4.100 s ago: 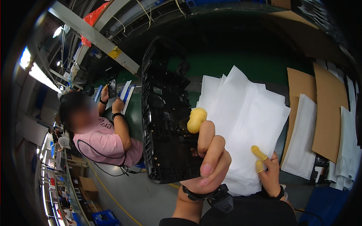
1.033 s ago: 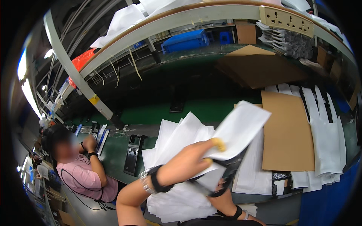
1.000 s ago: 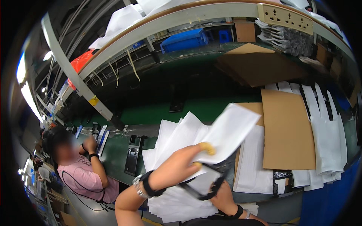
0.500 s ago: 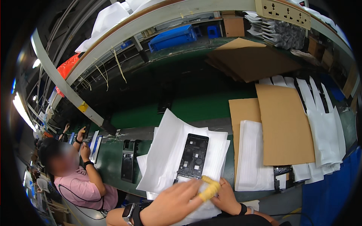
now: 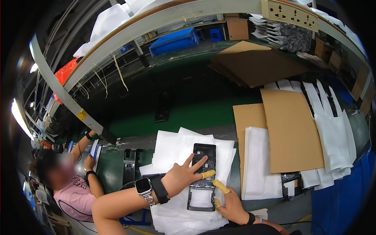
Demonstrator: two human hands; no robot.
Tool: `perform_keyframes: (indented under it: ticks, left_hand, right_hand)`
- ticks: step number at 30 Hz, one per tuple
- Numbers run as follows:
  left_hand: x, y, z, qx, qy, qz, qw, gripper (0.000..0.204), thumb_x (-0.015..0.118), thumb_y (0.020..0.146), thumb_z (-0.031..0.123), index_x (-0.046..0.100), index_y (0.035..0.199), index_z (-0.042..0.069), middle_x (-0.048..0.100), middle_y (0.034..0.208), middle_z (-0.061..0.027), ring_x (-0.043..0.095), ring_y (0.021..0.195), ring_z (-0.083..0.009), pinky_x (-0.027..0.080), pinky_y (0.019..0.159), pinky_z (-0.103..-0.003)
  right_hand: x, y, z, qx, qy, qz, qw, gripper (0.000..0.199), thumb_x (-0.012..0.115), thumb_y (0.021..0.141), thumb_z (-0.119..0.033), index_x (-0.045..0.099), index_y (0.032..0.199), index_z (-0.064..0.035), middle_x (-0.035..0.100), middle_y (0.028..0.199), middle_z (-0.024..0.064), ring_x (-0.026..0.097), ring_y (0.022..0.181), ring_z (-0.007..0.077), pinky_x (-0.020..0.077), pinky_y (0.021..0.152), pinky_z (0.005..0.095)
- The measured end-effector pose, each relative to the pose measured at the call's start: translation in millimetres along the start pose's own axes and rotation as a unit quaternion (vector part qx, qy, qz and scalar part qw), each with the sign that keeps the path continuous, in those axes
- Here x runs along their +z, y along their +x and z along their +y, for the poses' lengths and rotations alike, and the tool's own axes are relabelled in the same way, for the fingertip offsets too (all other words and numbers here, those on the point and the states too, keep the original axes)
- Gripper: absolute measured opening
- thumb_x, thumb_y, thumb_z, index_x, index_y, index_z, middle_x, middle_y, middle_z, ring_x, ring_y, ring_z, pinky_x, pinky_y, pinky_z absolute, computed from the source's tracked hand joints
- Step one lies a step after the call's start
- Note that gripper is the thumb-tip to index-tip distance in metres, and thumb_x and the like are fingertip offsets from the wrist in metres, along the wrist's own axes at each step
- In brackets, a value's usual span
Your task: Placing black plastic frames into protective white pouches at a manufacturing assembly line.
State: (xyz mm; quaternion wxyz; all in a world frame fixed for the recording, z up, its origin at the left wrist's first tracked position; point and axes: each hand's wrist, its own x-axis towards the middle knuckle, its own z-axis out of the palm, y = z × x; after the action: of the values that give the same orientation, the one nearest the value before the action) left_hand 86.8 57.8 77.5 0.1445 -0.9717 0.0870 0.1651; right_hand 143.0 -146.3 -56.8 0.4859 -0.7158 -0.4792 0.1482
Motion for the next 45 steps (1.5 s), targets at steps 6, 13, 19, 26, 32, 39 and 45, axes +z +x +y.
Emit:
perform_keyframes:
  ticks: [6, 13, 19, 26, 32, 39, 45]
  left_hand:
    - [-0.7, -0.3, -8.0, 0.018, -0.152, 0.006, 0.988, 0.064, 0.061, 0.065, -0.008, 0.052, 0.120, 0.023, 0.020, 0.146, -0.0107, 0.034, 0.127, -0.0403, 0.058, 0.063, -0.032]
    - [12.9, -24.2, 6.0, 0.024, -0.249, 0.076, 0.965, 0.056, 0.060, 0.069, -0.004, 0.050, 0.119, 0.017, 0.040, 0.134, -0.0146, 0.037, 0.125, -0.0394, 0.054, 0.078, -0.039]
    - [-10.0, -7.4, 12.5, -0.012, 0.046, 0.100, 0.994, 0.074, 0.062, 0.069, -0.003, 0.039, 0.132, 0.027, 0.026, 0.144, -0.0129, 0.037, 0.126, -0.0385, 0.054, 0.082, -0.040]
    - [-2.6, 11.3, -6.8, 0.061, -0.110, -0.008, 0.992, 0.087, 0.067, 0.062, -0.007, 0.035, 0.133, 0.030, 0.021, 0.145, -0.0134, 0.030, 0.129, -0.0417, 0.058, 0.073, -0.035]
    - [-5.5, -14.9, -9.0, 0.007, -0.253, 0.086, 0.963, 0.088, 0.071, 0.056, -0.006, 0.040, 0.132, 0.028, 0.024, 0.141, -0.0160, 0.038, 0.125, -0.0386, 0.057, 0.073, -0.036]
    - [-11.6, -24.6, -13.7, -0.009, -0.462, 0.288, 0.839, 0.093, 0.086, 0.051, 0.020, 0.039, 0.131, 0.009, 0.028, 0.141, -0.0138, 0.034, 0.128, -0.0315, 0.032, 0.105, -0.039]
    - [-31.3, -37.3, 0.6, 0.143, -0.870, 0.218, 0.417, 0.109, 0.066, 0.060, 0.071, 0.034, 0.131, -0.005, 0.047, 0.124, -0.0224, 0.046, 0.117, -0.0290, 0.038, 0.098, -0.043]
  right_hand:
    - [-4.7, 2.4, -5.4, -0.005, 0.046, 0.007, 0.999, 0.050, 0.056, 0.082, -0.018, 0.040, 0.120, 0.0092, 0.052, 0.103, 0.0281, 0.048, 0.100, 0.0438, 0.0362, 0.093, 0.0455]
    - [-10.2, 6.1, -10.5, 0.008, 0.145, 0.048, 0.988, 0.040, 0.053, 0.084, -0.016, 0.047, 0.120, 0.0000, 0.054, 0.104, 0.0215, 0.050, 0.094, 0.0376, 0.0391, 0.086, 0.0422]
    - [-11.8, 7.6, -14.6, -0.013, 0.009, -0.061, 0.998, 0.049, 0.060, 0.082, -0.026, 0.047, 0.122, -0.0020, 0.053, 0.105, 0.0204, 0.050, 0.096, 0.0371, 0.0381, 0.089, 0.0413]
    - [-9.2, 6.2, -12.0, -0.021, 0.077, -0.023, 0.997, 0.055, 0.059, 0.083, -0.028, 0.041, 0.128, -0.0015, 0.051, 0.116, 0.0210, 0.049, 0.101, 0.0365, 0.0361, 0.092, 0.0412]
    - [-15.8, 9.1, -11.9, -0.027, 0.125, -0.025, 0.992, 0.053, 0.057, 0.085, -0.024, 0.040, 0.130, -0.0008, 0.050, 0.123, 0.0186, 0.050, 0.102, 0.0342, 0.0364, 0.094, 0.0387]
    - [-16.0, 12.2, -21.0, 0.003, 0.046, -0.036, 0.998, 0.060, 0.062, 0.079, -0.022, 0.040, 0.131, -0.0017, 0.054, 0.116, 0.0180, 0.051, 0.099, 0.0336, 0.0389, 0.091, 0.0380]
    - [-13.2, 6.9, -21.3, 0.021, 0.040, -0.044, 0.998, 0.053, 0.059, 0.076, -0.015, 0.048, 0.128, -0.0093, 0.054, 0.108, 0.0190, 0.051, 0.097, 0.0348, 0.0412, 0.087, 0.0392]
